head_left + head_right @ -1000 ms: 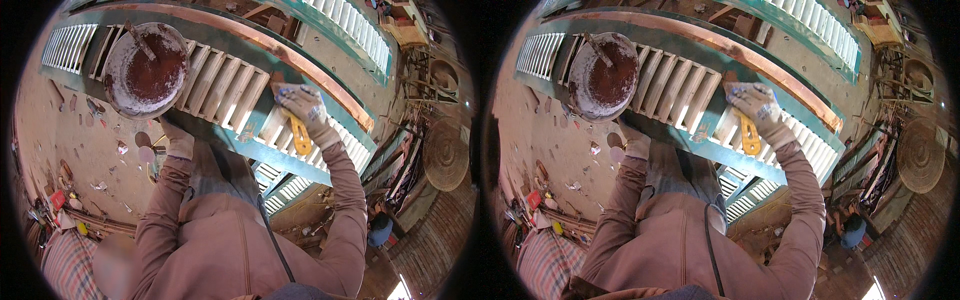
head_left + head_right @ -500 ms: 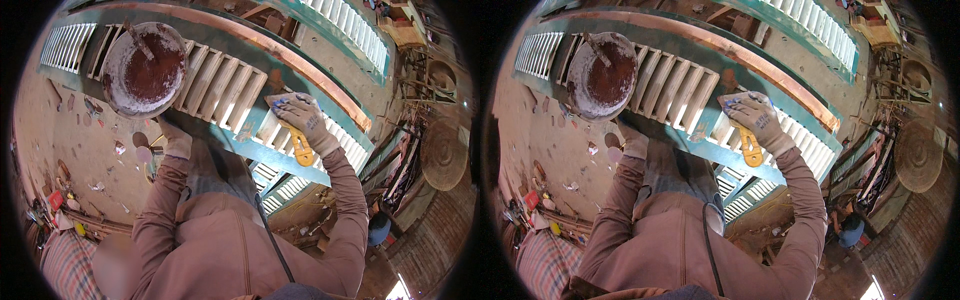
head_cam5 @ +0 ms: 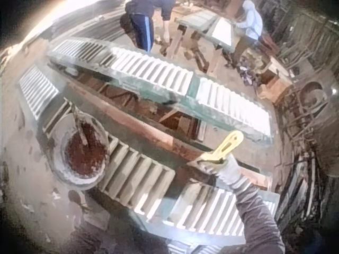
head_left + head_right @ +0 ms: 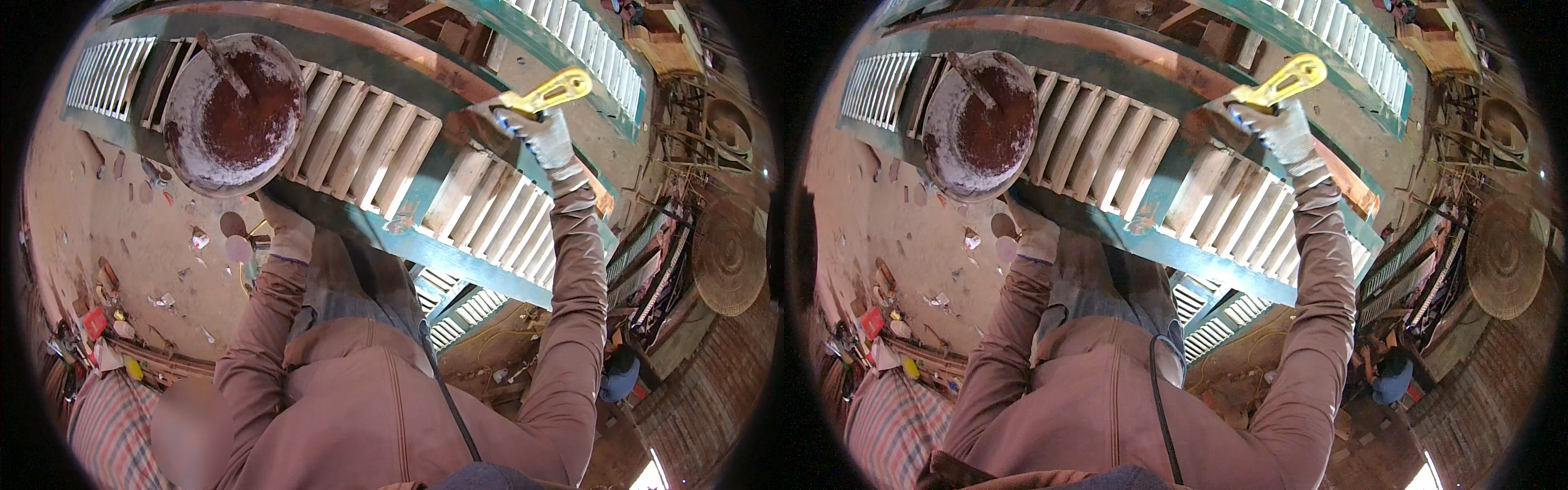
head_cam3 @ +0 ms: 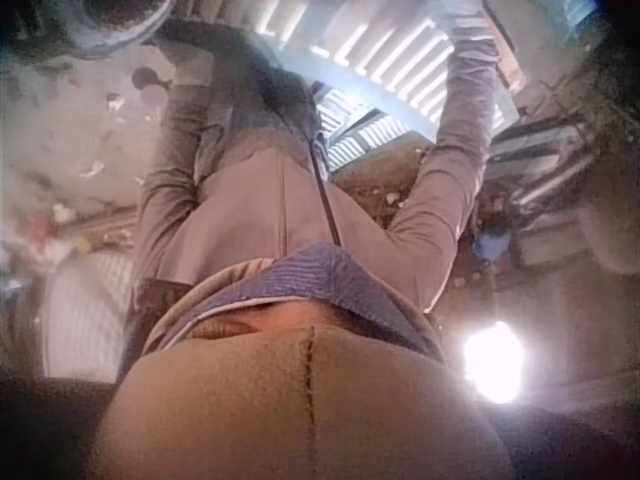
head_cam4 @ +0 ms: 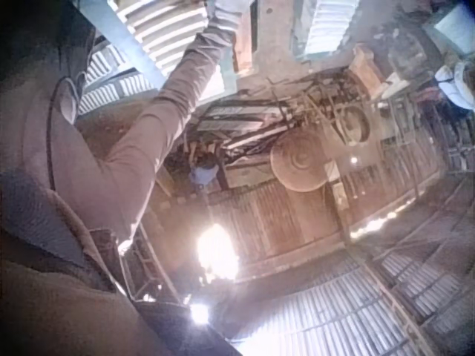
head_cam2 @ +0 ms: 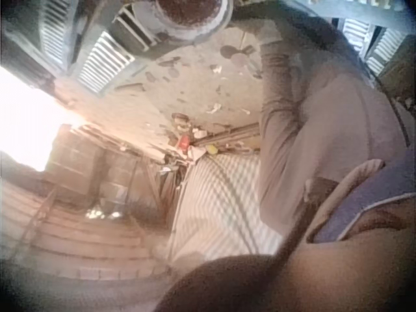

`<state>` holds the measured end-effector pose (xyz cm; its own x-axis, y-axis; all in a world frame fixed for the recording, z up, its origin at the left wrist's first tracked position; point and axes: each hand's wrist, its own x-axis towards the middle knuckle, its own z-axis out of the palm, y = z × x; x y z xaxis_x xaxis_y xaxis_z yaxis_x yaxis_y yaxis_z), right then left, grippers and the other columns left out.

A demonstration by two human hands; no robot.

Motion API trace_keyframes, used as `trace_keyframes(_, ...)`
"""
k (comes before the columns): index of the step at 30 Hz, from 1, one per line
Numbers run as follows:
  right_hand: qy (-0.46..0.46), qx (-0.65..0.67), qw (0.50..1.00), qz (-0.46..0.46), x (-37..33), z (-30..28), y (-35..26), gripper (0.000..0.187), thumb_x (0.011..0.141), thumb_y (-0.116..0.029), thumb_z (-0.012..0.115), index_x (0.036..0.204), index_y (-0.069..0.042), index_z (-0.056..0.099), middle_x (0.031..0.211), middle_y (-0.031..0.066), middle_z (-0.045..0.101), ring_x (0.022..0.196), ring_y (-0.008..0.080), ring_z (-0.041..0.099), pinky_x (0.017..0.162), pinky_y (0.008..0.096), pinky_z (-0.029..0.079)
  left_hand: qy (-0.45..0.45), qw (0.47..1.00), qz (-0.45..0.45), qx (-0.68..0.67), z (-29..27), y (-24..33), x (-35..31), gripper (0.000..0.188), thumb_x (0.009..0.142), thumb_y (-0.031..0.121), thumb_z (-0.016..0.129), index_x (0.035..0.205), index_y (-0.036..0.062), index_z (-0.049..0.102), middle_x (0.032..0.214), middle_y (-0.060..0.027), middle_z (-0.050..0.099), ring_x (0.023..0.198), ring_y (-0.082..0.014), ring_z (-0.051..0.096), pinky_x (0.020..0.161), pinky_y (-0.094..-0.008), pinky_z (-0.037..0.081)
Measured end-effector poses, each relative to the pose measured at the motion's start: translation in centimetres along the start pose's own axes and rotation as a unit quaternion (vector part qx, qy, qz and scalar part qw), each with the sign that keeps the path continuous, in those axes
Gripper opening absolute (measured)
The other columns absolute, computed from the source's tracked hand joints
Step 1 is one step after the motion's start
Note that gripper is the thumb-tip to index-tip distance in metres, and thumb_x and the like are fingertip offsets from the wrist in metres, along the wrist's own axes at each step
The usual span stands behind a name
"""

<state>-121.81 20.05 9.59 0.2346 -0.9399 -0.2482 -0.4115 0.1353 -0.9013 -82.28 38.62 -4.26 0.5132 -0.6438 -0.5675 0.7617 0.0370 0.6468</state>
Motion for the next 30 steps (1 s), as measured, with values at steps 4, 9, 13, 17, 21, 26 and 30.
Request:
trace_keyframes(4, -0.040, 0.095, 0.994, 0.044, 1.1, -0.7, -0.2, 0.026, 0.090, -0.005, 0.073, 0.110, 0.009, 0.066, 0.095, 0.0153, 0.074, 0.083, 0.0165, 0.071, 0.072, 0.0300, 0.059, -0.050, 0.999, 0.010, -0.010, -0.2, -0.1, 0.1, 0.053, 0.105, 0.050, 0.045, 0.138, 0.0099, 0.053, 0.131, -0.0033, 0.056, 0.119, -0.0196, 0.054, 0.105, -0.0337, 0.043)
trace_keyframes(9, -0.209, 0.194, 0.958, 0.041, 2.6, -2.3, 1.9, 0.032, 0.086, -0.004, 0.074, 0.116, 0.001, 0.065, 0.106, 0.0100, 0.074, 0.089, 0.0158, 0.070, 0.080, 0.0288, 0.057, -0.001, 1.000, -0.008, -0.030, 2.1, 0.5, -1.2, 0.051, 0.106, 0.048, 0.046, 0.138, 0.0089, 0.054, 0.130, -0.0050, 0.058, 0.117, -0.0206, 0.055, 0.106, -0.0335, 0.042)
trace_keyframes(13, -0.193, -0.125, 0.973, -0.023, 3.2, -0.8, -0.4, 0.032, 0.077, -0.006, 0.081, 0.107, -0.003, 0.070, 0.100, 0.0079, 0.075, 0.086, 0.0166, 0.071, 0.079, 0.0307, 0.056, 0.011, 0.994, 0.072, 0.076, -0.6, -0.4, -0.3, 0.050, 0.106, 0.045, 0.046, 0.138, 0.0074, 0.053, 0.132, -0.0061, 0.057, 0.119, -0.0208, 0.055, 0.108, -0.0326, 0.041)
trace_keyframes(17, -0.167, -0.254, 0.952, -0.028, 3.4, 0.3, -2.3, 0.035, 0.073, -0.010, 0.083, 0.107, -0.006, 0.076, 0.099, 0.0106, 0.077, 0.087, 0.0211, 0.073, 0.080, 0.0352, 0.057, 0.013, 0.997, 0.062, 0.046, -1.9, -0.7, 0.2, 0.049, 0.107, 0.044, 0.045, 0.138, 0.0062, 0.053, 0.132, -0.0063, 0.057, 0.120, -0.0203, 0.055, 0.109, -0.0327, 0.041)
trace_keyframes(21, -0.097, -0.304, 0.947, -0.019, 3.6, 0.6, -1.3, 0.037, 0.078, -0.024, 0.085, 0.108, -0.005, 0.076, 0.096, 0.0139, 0.077, 0.086, 0.0245, 0.075, 0.077, 0.0381, 0.058, 0.024, 0.999, 0.031, 0.025, -0.5, -0.2, -0.4, 0.048, 0.108, 0.042, 0.043, 0.138, 0.0056, 0.053, 0.132, -0.0071, 0.057, 0.120, -0.0212, 0.055, 0.109, -0.0332, 0.041)
trace_keyframes(26, 0.054, -0.119, 0.991, -0.008, 2.5, -0.9, 3.5, 0.030, 0.084, -0.015, 0.083, 0.105, 0.004, 0.074, 0.092, 0.0075, 0.076, 0.079, 0.0125, 0.070, 0.070, 0.0297, 0.057, -0.019, 0.998, -0.011, -0.056, -0.2, -0.5, 0.1, 0.048, 0.108, 0.042, 0.042, 0.138, 0.0054, 0.052, 0.132, -0.0073, 0.057, 0.120, -0.0226, 0.055, 0.108, -0.0340, 0.042)
trace_keyframes(30, 0.153, 0.013, 0.987, 0.039, 1.3, -0.1, 0.8, 0.029, 0.083, -0.012, 0.083, 0.099, 0.009, 0.071, 0.089, 0.0092, 0.074, 0.075, 0.0103, 0.067, 0.064, 0.0268, 0.055, -0.022, 0.999, 0.015, -0.023, -1.6, -1.1, 1.2, 0.051, 0.108, 0.044, 0.042, 0.139, 0.0058, 0.052, 0.132, -0.0070, 0.058, 0.121, -0.0225, 0.055, 0.106, -0.0349, 0.044)
